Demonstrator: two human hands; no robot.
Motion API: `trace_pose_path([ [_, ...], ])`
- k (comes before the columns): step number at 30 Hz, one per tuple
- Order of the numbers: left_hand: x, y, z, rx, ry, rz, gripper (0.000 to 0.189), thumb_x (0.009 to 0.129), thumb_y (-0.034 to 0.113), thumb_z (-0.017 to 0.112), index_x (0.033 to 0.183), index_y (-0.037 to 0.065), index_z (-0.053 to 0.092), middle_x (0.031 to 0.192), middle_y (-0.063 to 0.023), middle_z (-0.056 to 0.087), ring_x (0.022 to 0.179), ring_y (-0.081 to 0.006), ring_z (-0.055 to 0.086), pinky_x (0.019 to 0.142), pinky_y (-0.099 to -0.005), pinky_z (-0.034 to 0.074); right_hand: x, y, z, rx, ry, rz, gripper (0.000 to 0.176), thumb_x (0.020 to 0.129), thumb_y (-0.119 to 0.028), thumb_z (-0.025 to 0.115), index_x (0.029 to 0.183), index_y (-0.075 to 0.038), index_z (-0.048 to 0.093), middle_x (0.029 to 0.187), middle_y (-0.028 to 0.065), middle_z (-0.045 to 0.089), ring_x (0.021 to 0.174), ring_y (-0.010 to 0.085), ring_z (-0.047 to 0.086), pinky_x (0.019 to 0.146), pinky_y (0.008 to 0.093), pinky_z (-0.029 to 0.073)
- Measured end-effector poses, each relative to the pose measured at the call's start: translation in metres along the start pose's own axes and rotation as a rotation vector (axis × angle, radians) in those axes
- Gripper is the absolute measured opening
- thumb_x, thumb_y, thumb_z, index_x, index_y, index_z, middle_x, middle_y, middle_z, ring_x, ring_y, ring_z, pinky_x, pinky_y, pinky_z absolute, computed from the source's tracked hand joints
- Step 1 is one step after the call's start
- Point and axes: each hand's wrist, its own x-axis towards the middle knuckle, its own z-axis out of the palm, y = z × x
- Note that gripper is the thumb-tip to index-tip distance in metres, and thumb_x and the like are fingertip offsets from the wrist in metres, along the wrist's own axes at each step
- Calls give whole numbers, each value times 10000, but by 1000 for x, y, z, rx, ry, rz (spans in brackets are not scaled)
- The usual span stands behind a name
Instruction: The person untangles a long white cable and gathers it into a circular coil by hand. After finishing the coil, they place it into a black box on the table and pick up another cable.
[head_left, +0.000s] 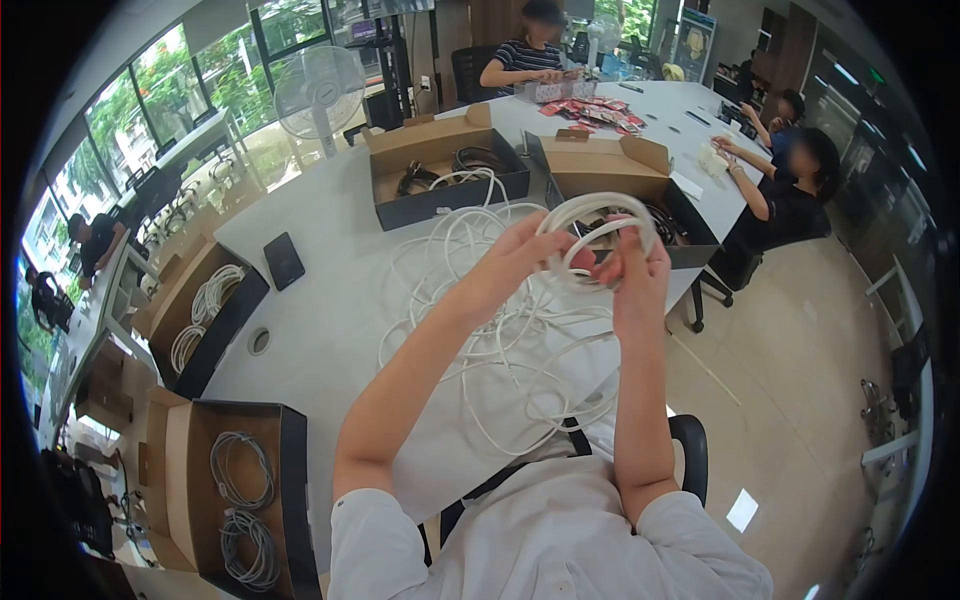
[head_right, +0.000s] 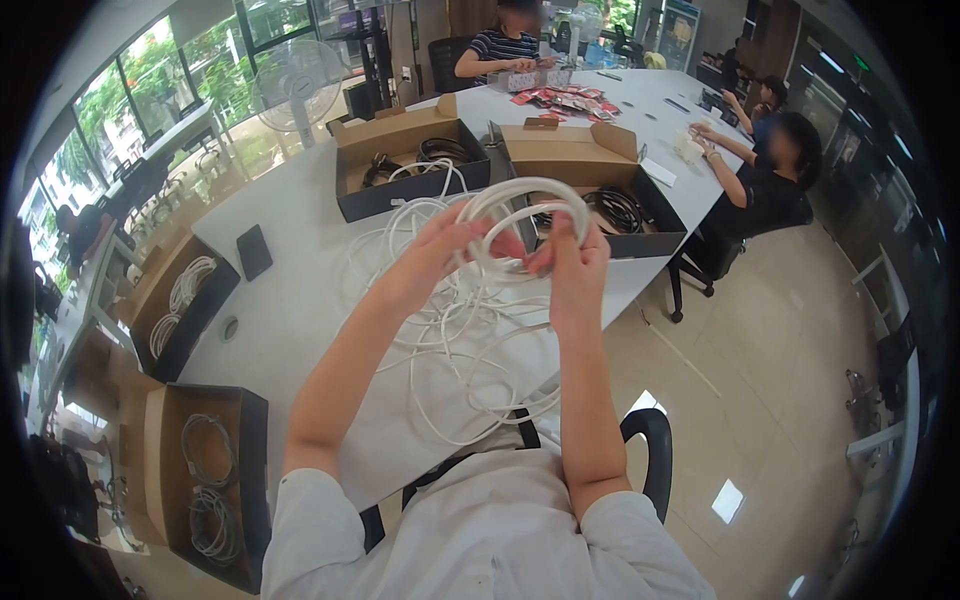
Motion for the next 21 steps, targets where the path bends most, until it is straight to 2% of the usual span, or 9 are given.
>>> trace_pose_path([
  [2,-3,4,2,-128,60,-57,458,944,440,462,1187,55,519,967,-47,628,810,-124,596,717,-260,452,1,12,-3,-26,-44,49,213,972,-202,523,1032,-22,619,572,-20,490,475,68,477,486,229,434],
  [8,-12,21,15,42,54,-223,417,882,271,630,1186,37,468,807,-12,532,487,-57,427,434,-212,304,8,33,7,-230,-121,101,159,942,-102,485,1008,-3,590,622,1,554,494,68,508,470,223,414],
  [10,-6,26,12,-40,59,-223,383,860,199,658,1160,35,485,759,9,515,483,-35,389,427,-208,272,11,45,8,-228,-117,-2,198,943,-103,498,1085,11,577,760,41,614,645,86,578,584,216,460],
  [11,-2,30,6,-85,83,-219,369,850,163,673,1146,35,494,735,20,506,481,-24,369,424,-206,256,8,44,9,-255,-116,-32,309,930,-105,553,1203,34,514,1043,123,606,952,138,574,807,258,457],
  [13,1,36,-8,-54,111,-139,257,864,152,655,1062,50,526,649,61,445,480,-16,333,428,-204,233,1,32,16,-864,-13,-369,585,880,-106,653,1337,71,334,1406,195,342,1256,267,380,1030,348,316],
  [16,18,35,-34,-180,141,-67,130,863,133,644,897,72,535,600,80,366,486,-21,277,429,-222,205,-45,-1,38,-846,56,-739,323,909,-73,576,1208,6,484,1302,188,434,1181,316,450,951,438,416],
  [18,36,29,-45,-240,121,-100,119,862,117,637,840,80,527,604,75,362,495,-25,277,431,-228,202,-74,-17,45,-482,-987,-422,368,792,36,585,1152,17,513,1133,145,526,1057,329,516,911,432,423],
  [20,52,24,-52,-259,112,-169,127,855,114,643,825,79,525,612,64,377,500,-29,293,432,-226,208,-122,13,79,-326,-1502,-64,277,685,-33,626,953,4,565,934,164,580,902,353,580,780,429,467],
  [21,59,19,-54,-244,108,-211,137,850,118,651,823,78,523,617,59,384,500,-31,299,433,-225,211,-149,44,77,-233,-1851,-138,248,700,-90,635,915,12,569,913,204,594,886,378,594,756,447,467],
])
